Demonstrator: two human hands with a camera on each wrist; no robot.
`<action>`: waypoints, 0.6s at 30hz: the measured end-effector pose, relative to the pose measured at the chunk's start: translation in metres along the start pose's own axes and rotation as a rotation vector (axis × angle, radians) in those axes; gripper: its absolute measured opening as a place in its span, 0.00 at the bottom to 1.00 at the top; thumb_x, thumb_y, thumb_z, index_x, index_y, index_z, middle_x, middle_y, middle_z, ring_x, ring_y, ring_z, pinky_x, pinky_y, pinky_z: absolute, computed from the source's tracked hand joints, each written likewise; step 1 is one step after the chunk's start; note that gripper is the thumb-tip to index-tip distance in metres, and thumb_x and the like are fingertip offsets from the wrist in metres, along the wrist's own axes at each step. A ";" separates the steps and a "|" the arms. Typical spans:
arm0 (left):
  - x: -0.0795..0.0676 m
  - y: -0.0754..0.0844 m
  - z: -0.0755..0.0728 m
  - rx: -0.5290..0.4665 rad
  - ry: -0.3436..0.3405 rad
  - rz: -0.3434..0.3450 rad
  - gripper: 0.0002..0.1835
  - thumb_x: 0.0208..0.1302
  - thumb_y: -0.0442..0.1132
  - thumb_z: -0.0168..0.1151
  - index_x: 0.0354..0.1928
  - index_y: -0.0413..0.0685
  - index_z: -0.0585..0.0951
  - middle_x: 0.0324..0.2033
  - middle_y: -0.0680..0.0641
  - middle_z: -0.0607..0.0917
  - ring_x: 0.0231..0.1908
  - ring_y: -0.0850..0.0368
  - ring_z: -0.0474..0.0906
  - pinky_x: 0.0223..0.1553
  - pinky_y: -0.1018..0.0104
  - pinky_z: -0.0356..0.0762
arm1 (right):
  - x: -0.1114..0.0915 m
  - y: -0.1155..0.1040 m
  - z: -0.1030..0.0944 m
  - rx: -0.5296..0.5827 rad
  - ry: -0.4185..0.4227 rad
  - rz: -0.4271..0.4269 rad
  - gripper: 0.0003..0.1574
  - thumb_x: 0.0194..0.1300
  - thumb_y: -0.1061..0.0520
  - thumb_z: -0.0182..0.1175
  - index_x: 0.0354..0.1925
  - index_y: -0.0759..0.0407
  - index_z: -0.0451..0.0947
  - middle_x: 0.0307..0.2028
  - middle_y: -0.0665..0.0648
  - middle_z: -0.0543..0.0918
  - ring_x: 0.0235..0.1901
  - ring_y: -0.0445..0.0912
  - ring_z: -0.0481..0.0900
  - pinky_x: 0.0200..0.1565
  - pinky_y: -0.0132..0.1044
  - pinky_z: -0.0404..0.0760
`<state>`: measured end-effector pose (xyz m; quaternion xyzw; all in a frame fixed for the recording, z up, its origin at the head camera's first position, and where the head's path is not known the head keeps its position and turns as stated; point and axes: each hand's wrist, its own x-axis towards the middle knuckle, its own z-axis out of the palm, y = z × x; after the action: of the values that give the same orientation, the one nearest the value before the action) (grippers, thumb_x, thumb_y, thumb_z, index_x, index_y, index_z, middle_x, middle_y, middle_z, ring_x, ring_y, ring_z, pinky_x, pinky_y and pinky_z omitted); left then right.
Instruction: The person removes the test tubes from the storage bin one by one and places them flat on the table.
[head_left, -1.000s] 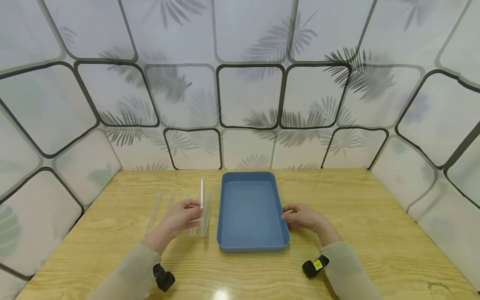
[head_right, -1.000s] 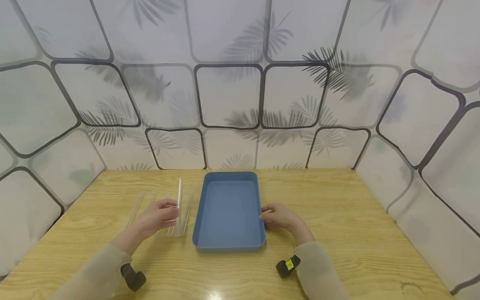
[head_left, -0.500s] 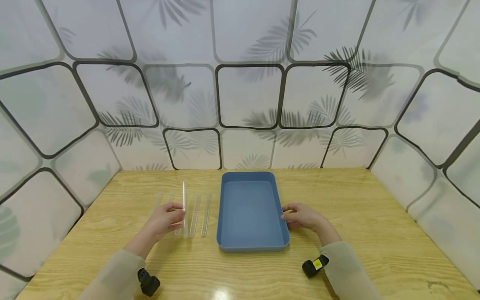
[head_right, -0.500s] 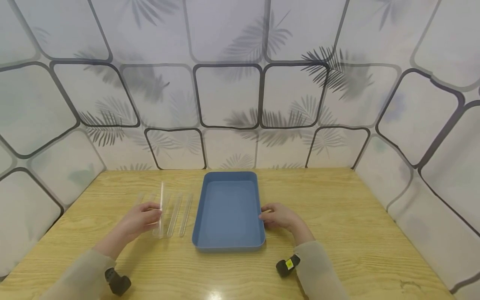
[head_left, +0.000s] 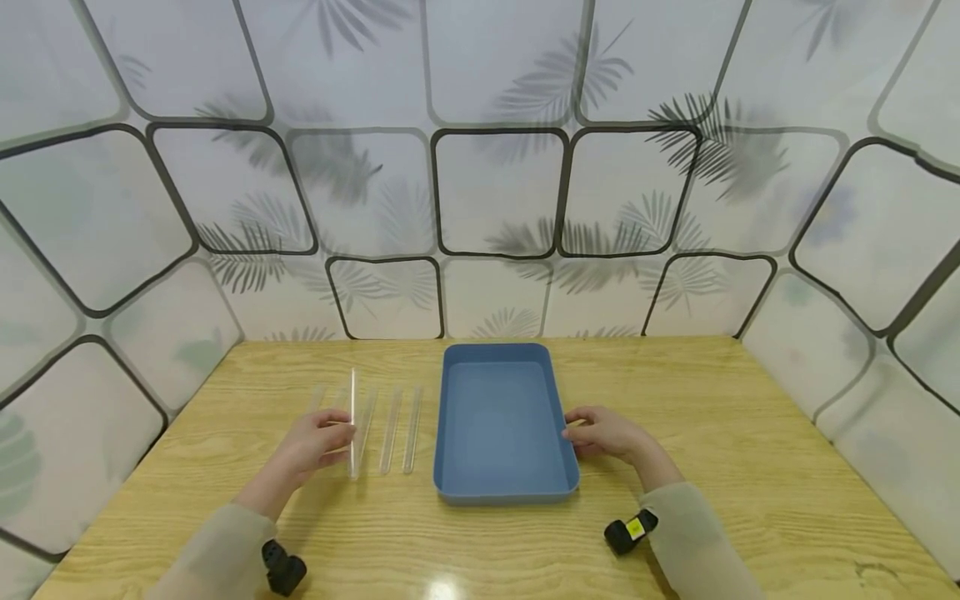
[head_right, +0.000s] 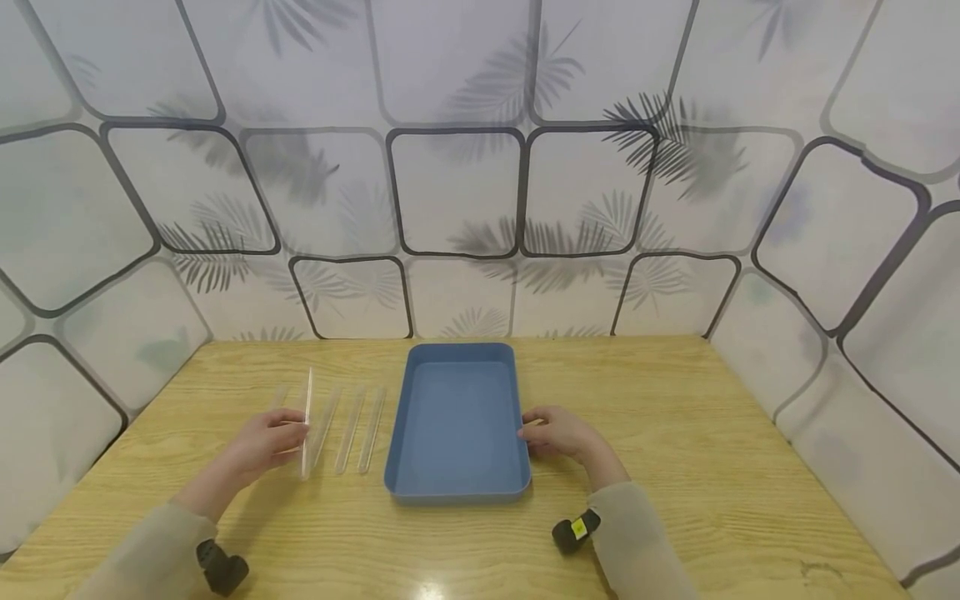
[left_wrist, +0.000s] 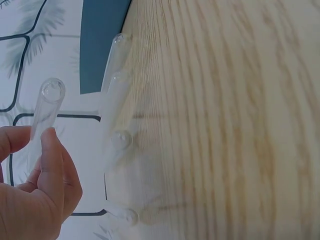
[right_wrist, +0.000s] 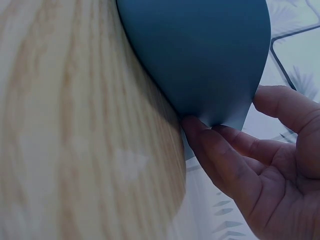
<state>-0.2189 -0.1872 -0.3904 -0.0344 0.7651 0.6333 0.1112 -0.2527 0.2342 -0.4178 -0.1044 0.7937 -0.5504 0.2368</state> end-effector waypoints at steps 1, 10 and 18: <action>0.000 0.000 -0.001 0.000 0.003 0.001 0.21 0.63 0.31 0.49 0.53 0.24 0.60 0.37 0.41 0.73 0.30 0.61 0.73 0.34 0.66 0.77 | 0.000 0.000 0.000 -0.001 0.003 0.001 0.35 0.61 0.58 0.54 0.57 0.79 0.55 0.44 0.66 0.74 0.42 0.50 0.75 0.42 0.43 0.76; -0.003 -0.004 -0.013 -0.010 0.016 -0.014 0.21 0.62 0.31 0.49 0.53 0.23 0.60 0.31 0.48 0.74 0.28 0.63 0.72 0.32 0.68 0.77 | 0.002 0.003 -0.001 -0.004 0.007 0.001 0.35 0.61 0.57 0.55 0.57 0.79 0.55 0.44 0.65 0.74 0.42 0.51 0.75 0.42 0.43 0.76; -0.005 -0.008 -0.027 0.018 0.014 -0.020 0.21 0.62 0.33 0.50 0.52 0.23 0.61 0.31 0.48 0.74 0.28 0.63 0.72 0.31 0.69 0.76 | 0.002 0.003 0.000 0.034 0.000 0.003 0.34 0.61 0.59 0.55 0.56 0.80 0.56 0.44 0.66 0.74 0.41 0.50 0.76 0.42 0.42 0.76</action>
<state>-0.2163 -0.2156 -0.3920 -0.0456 0.7713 0.6248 0.1123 -0.2542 0.2348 -0.4207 -0.0990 0.7843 -0.5636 0.2396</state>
